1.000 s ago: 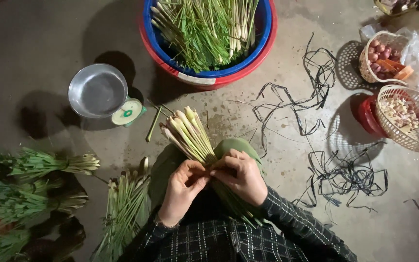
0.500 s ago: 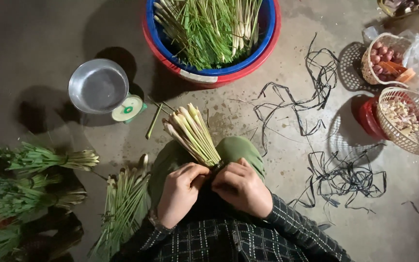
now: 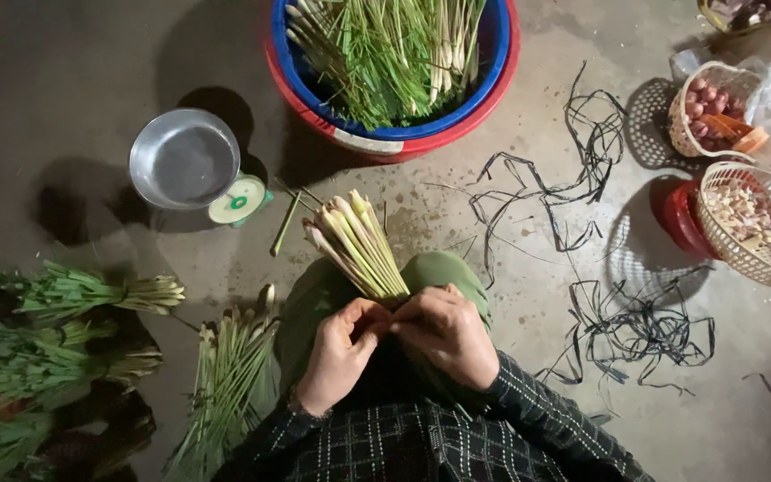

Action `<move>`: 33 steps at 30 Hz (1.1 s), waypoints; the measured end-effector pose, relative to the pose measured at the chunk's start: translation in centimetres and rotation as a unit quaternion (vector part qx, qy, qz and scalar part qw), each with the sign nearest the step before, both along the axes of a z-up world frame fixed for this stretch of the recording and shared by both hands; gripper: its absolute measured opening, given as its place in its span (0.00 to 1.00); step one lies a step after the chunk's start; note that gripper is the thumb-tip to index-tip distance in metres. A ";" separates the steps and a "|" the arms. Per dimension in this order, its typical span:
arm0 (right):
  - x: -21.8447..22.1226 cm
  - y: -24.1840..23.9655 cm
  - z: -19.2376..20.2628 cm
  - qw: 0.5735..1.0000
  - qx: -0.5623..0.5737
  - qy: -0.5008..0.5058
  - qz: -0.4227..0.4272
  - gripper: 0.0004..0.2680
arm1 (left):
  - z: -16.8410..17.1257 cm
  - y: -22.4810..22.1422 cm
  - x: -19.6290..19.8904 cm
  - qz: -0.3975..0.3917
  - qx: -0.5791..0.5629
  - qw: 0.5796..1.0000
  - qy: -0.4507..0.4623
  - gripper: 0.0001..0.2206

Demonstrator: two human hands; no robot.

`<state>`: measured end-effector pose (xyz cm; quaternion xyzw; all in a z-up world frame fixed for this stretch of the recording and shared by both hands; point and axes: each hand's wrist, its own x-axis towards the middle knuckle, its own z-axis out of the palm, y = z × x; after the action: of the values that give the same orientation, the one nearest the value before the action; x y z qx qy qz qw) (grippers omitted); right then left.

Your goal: Sorting, weighing, and bundling lemongrass stalks using thin strips and scissors.

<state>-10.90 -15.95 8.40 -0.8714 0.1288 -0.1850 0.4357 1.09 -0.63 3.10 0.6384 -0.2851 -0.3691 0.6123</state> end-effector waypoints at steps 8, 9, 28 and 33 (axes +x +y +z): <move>0.5 0.0 -1.7 0.997 -0.041 0.009 -0.057 0.08 | -0.1 0.3 -0.7 0.029 -0.016 0.999 -0.028 0.04; 0.5 0.2 -1.7 0.997 -0.041 0.009 -0.057 0.08 | 0.1 0.3 -0.7 0.029 -0.016 0.999 -0.028 0.04; -0.1 0.8 1.0 0.979 -0.199 -0.040 0.000 0.09 | 3.4 0.1 0.7 -0.006 0.057 0.988 -0.142 0.05; 0.5 -0.5 0.4 0.981 -0.188 0.003 0.051 0.07 | 5.5 -0.3 1.1 -0.031 0.081 0.968 -0.236 0.07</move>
<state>-10.39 -16.40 8.79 -0.9438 0.0482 -0.1810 0.2722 2.18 -0.96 8.63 0.7459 -0.4100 -0.2491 0.4620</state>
